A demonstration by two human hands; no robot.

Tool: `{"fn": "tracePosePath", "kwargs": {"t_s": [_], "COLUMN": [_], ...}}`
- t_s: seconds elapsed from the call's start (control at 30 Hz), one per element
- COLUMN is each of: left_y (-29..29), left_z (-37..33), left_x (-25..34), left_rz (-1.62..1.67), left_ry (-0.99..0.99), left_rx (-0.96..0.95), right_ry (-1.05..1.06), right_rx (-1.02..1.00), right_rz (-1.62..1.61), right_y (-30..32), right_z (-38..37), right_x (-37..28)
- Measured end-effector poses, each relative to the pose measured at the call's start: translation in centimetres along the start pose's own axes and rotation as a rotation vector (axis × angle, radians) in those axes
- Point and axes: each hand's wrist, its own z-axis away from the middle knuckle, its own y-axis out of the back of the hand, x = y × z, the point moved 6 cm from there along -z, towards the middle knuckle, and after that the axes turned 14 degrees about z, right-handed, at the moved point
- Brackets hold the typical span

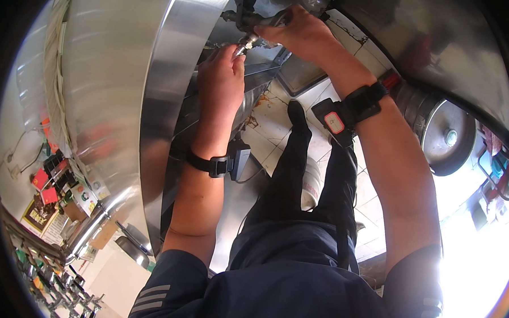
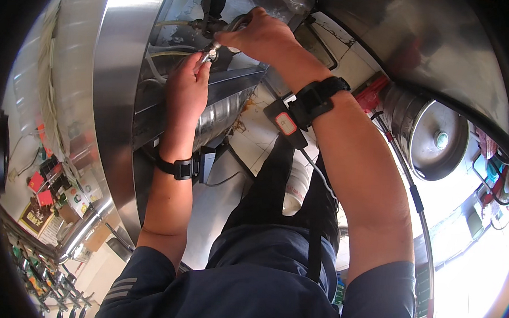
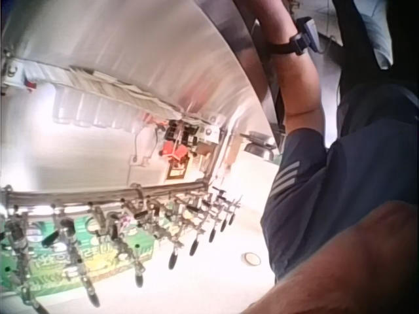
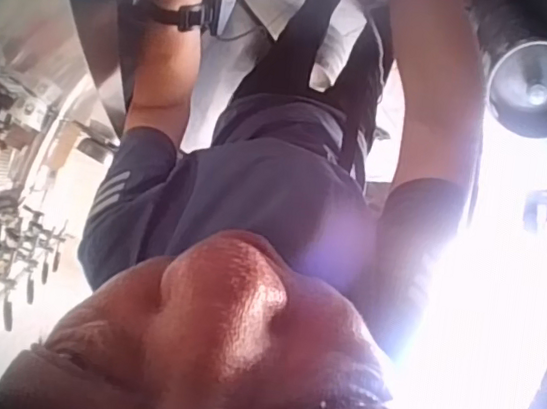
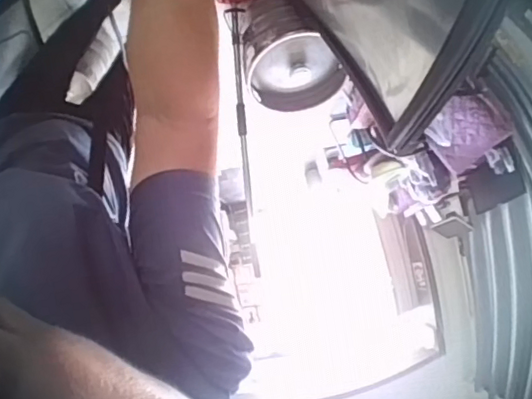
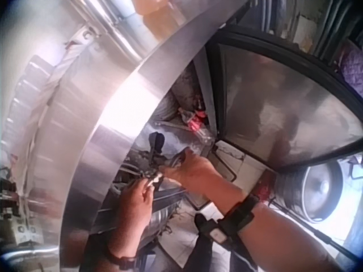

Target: The person removes a beer keg from a refrigeration cabinet, loads a new keg inside, and detaches the keg coupler to wipe it down with a paper towel.

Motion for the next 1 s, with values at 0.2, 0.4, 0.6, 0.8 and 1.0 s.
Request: {"fn": "tracePosePath", "kwargs": {"t_s": [0.2,0.4,0.6,0.8,1.0], "left_y": [0.0,-0.4,-0.4,0.2,-0.2], "left_z": [0.4,0.1,-1.0,1.2,1.7], "left_x": [-0.4,0.1,-5.9,-3.5,-2.2], "left_rz": [-0.058,-0.006,0.663,0.552,0.854], "left_ry": [0.151,0.237,0.276,0.257,0.088], "left_rx": [-0.100,-0.156,-0.194,0.036,-0.032], "right_ry": [0.024,0.013,0.047,0.401,0.353], "right_rx": [0.018,-0.032,0.046,0.403,0.456], "right_rz": [0.061,0.013,0.036,-0.226,-0.689], "right_y": [-0.1,0.4,2.2,2.0,-7.4], "right_z": [0.0,0.7,4.4,8.0,7.1], "right_x": [-0.1,-0.1,-3.4,-2.2,12.5]}}
